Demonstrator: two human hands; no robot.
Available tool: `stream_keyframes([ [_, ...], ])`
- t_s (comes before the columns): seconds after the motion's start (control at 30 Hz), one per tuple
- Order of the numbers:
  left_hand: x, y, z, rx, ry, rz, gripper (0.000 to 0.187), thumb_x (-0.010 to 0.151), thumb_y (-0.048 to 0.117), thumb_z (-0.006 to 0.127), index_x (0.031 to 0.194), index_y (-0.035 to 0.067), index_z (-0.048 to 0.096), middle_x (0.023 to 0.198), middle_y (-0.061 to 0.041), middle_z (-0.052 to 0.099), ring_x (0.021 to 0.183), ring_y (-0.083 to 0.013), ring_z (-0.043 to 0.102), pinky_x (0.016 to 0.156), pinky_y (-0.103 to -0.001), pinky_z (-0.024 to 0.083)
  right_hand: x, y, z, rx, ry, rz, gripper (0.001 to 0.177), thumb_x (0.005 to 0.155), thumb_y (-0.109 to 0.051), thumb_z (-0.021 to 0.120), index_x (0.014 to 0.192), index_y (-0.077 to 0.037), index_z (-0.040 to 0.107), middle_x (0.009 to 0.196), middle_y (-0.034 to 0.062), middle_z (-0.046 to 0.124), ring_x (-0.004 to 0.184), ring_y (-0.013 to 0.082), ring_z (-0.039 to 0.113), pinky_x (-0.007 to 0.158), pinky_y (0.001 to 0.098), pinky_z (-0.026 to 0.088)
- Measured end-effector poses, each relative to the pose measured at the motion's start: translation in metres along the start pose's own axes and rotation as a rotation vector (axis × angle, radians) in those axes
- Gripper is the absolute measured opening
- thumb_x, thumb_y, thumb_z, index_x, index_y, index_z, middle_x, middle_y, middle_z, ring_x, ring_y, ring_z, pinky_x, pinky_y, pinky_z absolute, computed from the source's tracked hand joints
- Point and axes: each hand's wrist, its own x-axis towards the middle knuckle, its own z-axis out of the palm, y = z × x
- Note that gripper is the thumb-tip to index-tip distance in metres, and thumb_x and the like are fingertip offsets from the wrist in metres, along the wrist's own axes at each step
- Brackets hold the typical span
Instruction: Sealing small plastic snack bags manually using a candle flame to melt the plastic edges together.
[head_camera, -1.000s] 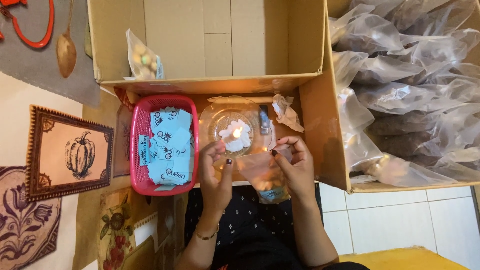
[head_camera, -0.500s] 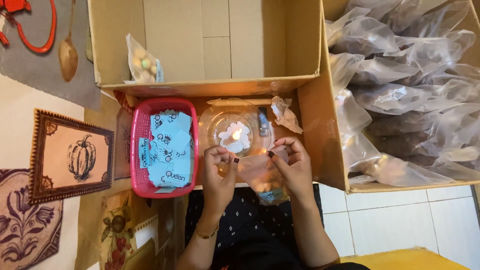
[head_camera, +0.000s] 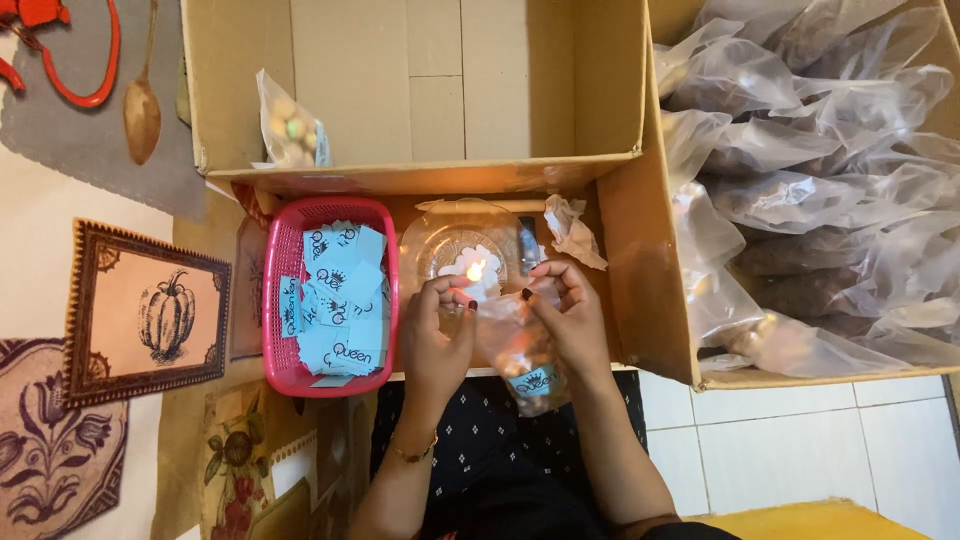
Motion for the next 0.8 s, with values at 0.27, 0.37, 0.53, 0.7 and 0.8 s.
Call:
stream_keyframes([
  [0.27, 0.009, -0.039, 0.011, -0.213, -0.005, -0.139, 0.02, 0.089, 0.002, 0.065, 0.105, 0.011, 0.058, 0.078, -0.003, 0.064, 0.076, -0.0159, 0.059, 0.081, -0.032, 0.051, 0.017, 0.026, 0.003, 0.034, -0.004, 0.084, 0.03, 0.08, 0.006, 0.067, 0.108, -0.001, 0.065, 0.079, 0.0075, 0.064, 0.064, 0.009, 0.058, 0.058, 0.0192, 0.049],
  [0.37, 0.012, -0.048, 0.011, -0.288, -0.02, -0.188, 0.016, 0.093, 0.003, 0.063, 0.104, 0.01, 0.053, 0.077, -0.003, 0.06, 0.073, -0.0143, 0.057, 0.078, -0.031, 0.052, 0.024, 0.039, 0.002, 0.057, 0.0, 0.108, 0.029, 0.079, 0.007, 0.064, 0.108, 0.001, 0.065, 0.076, 0.0076, 0.061, 0.062, 0.0103, 0.058, 0.056, 0.0193, 0.048],
  [0.53, 0.021, -0.057, 0.016, -0.31, -0.025, -0.197, 0.018, 0.093, 0.003, 0.064, 0.104, 0.008, 0.051, 0.076, -0.005, 0.059, 0.07, -0.0146, 0.056, 0.073, -0.029, 0.053, 0.038, 0.055, -0.003, 0.053, 0.001, 0.122, 0.029, 0.08, 0.008, 0.065, 0.108, 0.001, 0.066, 0.075, 0.0071, 0.059, 0.06, 0.009, 0.058, 0.054, 0.0185, 0.049],
  [0.7, 0.024, -0.057, 0.02, -0.389, 0.01, -0.23, 0.016, 0.094, 0.002, 0.064, 0.102, 0.005, 0.051, 0.077, -0.007, 0.059, 0.074, -0.0143, 0.058, 0.078, -0.028, 0.054, 0.042, 0.053, 0.0, 0.067, 0.016, 0.134, 0.028, 0.08, 0.009, 0.065, 0.107, 0.002, 0.066, 0.077, 0.009, 0.06, 0.061, 0.0115, 0.06, 0.054, 0.0215, 0.052],
  [0.8, 0.024, -0.065, 0.022, -0.372, 0.02, -0.237, 0.016, 0.094, 0.004, 0.065, 0.101, 0.006, 0.05, 0.077, -0.006, 0.062, 0.073, -0.0129, 0.058, 0.076, -0.027, 0.054, 0.043, 0.053, 0.001, 0.06, 0.023, 0.14, 0.027, 0.08, 0.009, 0.066, 0.107, 0.002, 0.066, 0.078, 0.0086, 0.06, 0.06, 0.0111, 0.061, 0.053, 0.0218, 0.053],
])
